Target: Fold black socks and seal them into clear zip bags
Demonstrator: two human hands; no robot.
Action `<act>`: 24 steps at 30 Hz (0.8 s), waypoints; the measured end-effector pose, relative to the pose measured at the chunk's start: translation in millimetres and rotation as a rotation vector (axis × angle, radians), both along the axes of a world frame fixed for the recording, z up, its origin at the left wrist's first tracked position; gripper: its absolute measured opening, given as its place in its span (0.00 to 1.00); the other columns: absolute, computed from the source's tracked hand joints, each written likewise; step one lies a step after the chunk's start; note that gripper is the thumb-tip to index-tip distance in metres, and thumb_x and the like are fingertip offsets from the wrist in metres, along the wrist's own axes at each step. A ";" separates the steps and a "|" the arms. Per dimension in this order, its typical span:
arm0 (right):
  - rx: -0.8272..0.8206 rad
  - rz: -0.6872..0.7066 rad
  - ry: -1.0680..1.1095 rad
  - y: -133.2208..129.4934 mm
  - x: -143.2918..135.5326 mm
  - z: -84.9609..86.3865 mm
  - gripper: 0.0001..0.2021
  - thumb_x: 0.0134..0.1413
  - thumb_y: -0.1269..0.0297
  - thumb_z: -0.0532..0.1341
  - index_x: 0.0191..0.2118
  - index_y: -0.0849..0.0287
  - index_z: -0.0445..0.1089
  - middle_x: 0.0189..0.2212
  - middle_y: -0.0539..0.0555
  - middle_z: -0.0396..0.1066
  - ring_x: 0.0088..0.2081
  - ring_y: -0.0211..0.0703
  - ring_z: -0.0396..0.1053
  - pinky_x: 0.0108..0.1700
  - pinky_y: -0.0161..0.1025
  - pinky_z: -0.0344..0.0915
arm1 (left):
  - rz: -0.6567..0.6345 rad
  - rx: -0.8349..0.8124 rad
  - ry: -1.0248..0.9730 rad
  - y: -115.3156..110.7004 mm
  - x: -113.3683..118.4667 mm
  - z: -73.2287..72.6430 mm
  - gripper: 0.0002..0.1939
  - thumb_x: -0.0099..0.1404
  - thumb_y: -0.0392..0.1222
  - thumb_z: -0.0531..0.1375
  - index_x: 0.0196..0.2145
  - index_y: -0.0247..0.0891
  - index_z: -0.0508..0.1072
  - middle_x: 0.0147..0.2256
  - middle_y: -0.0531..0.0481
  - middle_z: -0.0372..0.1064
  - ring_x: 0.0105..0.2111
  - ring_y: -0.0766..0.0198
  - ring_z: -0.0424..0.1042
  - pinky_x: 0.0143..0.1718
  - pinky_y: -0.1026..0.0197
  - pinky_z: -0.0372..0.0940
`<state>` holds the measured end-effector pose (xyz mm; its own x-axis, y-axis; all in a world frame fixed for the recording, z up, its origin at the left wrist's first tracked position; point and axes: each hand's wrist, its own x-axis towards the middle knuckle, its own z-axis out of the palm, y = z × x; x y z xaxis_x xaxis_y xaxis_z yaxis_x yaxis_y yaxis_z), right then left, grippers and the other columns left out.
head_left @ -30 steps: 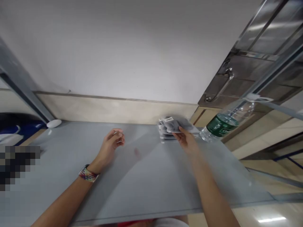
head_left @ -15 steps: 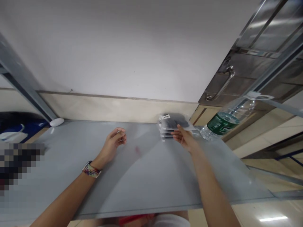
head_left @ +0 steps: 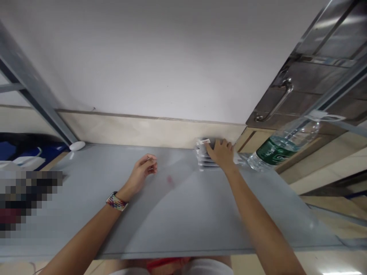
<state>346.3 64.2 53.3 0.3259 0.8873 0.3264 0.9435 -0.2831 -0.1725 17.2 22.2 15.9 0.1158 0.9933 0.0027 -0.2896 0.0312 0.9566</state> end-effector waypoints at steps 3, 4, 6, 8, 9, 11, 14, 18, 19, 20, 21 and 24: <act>-0.121 -0.072 0.000 10.7 -8.0 -18.4 0.39 0.70 0.41 0.54 0.69 0.73 0.65 0.69 0.82 0.60 0.69 0.83 0.58 0.68 0.69 0.51 | -0.019 0.011 0.010 1.5 -0.7 -2.7 0.14 0.58 0.50 0.72 0.36 0.40 0.76 0.27 0.55 0.70 0.26 0.65 0.70 0.31 0.61 0.65; -0.133 -0.076 -0.003 11.5 -8.9 -24.2 0.39 0.70 0.41 0.54 0.69 0.74 0.65 0.69 0.82 0.60 0.69 0.83 0.58 0.68 0.68 0.51 | -0.025 0.016 0.015 2.2 -1.2 -4.2 0.14 0.58 0.50 0.72 0.36 0.40 0.76 0.27 0.54 0.70 0.26 0.65 0.70 0.31 0.61 0.65; -0.144 -0.075 -0.005 11.1 -8.5 -33.1 0.37 0.71 0.42 0.54 0.67 0.73 0.67 0.66 0.82 0.64 0.68 0.81 0.60 0.68 0.67 0.52 | -0.029 0.016 0.029 3.9 -2.5 -7.7 0.14 0.59 0.49 0.72 0.36 0.41 0.76 0.27 0.54 0.70 0.26 0.65 0.70 0.31 0.62 0.65; -0.150 -0.059 -0.009 10.2 -6.6 -38.3 0.36 0.71 0.42 0.53 0.65 0.73 0.69 0.63 0.81 0.68 0.65 0.79 0.64 0.66 0.65 0.54 | -0.027 0.005 0.043 5.8 -4.3 -10.6 0.13 0.60 0.49 0.71 0.37 0.41 0.77 0.28 0.54 0.70 0.26 0.65 0.71 0.31 0.62 0.65; -0.154 -0.051 -0.014 10.0 -5.7 -39.8 0.35 0.71 0.42 0.53 0.64 0.73 0.71 0.61 0.80 0.69 0.64 0.78 0.66 0.65 0.64 0.56 | -0.025 -0.001 0.048 6.9 -5.3 -11.4 0.12 0.61 0.49 0.71 0.37 0.41 0.77 0.28 0.54 0.71 0.27 0.65 0.71 0.31 0.62 0.65; -0.156 -0.043 -0.033 10.2 -4.6 -41.2 0.35 0.70 0.42 0.54 0.62 0.73 0.72 0.59 0.80 0.71 0.62 0.77 0.68 0.64 0.64 0.58 | -0.024 0.000 0.062 9.1 -7.6 -11.5 0.12 0.61 0.49 0.70 0.37 0.41 0.77 0.28 0.54 0.71 0.27 0.65 0.71 0.32 0.62 0.66; -0.156 -0.042 -0.053 11.6 -5.4 -40.1 0.34 0.70 0.43 0.54 0.61 0.74 0.72 0.58 0.81 0.71 0.61 0.77 0.68 0.63 0.64 0.59 | -0.007 0.079 0.143 11.9 -11.0 -8.5 0.12 0.60 0.50 0.70 0.37 0.41 0.78 0.28 0.53 0.72 0.27 0.63 0.71 0.33 0.61 0.67; -0.213 -0.050 -0.029 15.6 -5.1 -32.3 0.37 0.70 0.42 0.53 0.63 0.75 0.71 0.60 0.82 0.70 0.63 0.79 0.67 0.64 0.66 0.58 | 0.012 0.306 0.448 11.6 -13.6 -7.1 0.08 0.58 0.46 0.70 0.34 0.42 0.79 0.30 0.52 0.76 0.31 0.59 0.73 0.38 0.59 0.67; -0.228 -0.056 -0.021 16.5 -4.2 -29.6 0.38 0.69 0.41 0.53 0.63 0.76 0.71 0.61 0.83 0.69 0.63 0.80 0.66 0.64 0.67 0.57 | -0.007 0.351 0.520 10.8 -13.6 -8.2 0.07 0.59 0.45 0.69 0.35 0.43 0.80 0.32 0.50 0.78 0.34 0.57 0.74 0.41 0.58 0.67; -0.232 -0.063 -0.018 16.9 -3.4 -26.9 0.40 0.69 0.39 0.53 0.64 0.77 0.70 0.63 0.84 0.67 0.65 0.82 0.65 0.65 0.68 0.56 | -0.034 0.389 0.576 9.9 -13.3 -9.7 0.05 0.61 0.44 0.68 0.35 0.43 0.81 0.34 0.49 0.79 0.36 0.55 0.75 0.43 0.57 0.68; -0.217 -0.067 -0.021 16.6 -3.1 -24.6 0.42 0.68 0.37 0.53 0.65 0.78 0.69 0.65 0.85 0.65 0.66 0.83 0.63 0.66 0.70 0.54 | -0.059 0.426 0.616 9.1 -12.8 -11.6 0.04 0.62 0.43 0.67 0.36 0.44 0.82 0.36 0.48 0.80 0.38 0.54 0.76 0.46 0.56 0.68; -0.076 -0.035 -0.065 8.2 -8.8 -20.6 0.42 0.70 0.38 0.51 0.66 0.78 0.68 0.68 0.83 0.62 0.70 0.84 0.57 0.69 0.69 0.50 | -0.087 0.532 0.701 8.6 -10.2 -16.8 0.09 0.64 0.41 0.65 0.42 0.44 0.84 0.43 0.44 0.81 0.46 0.49 0.77 0.54 0.51 0.66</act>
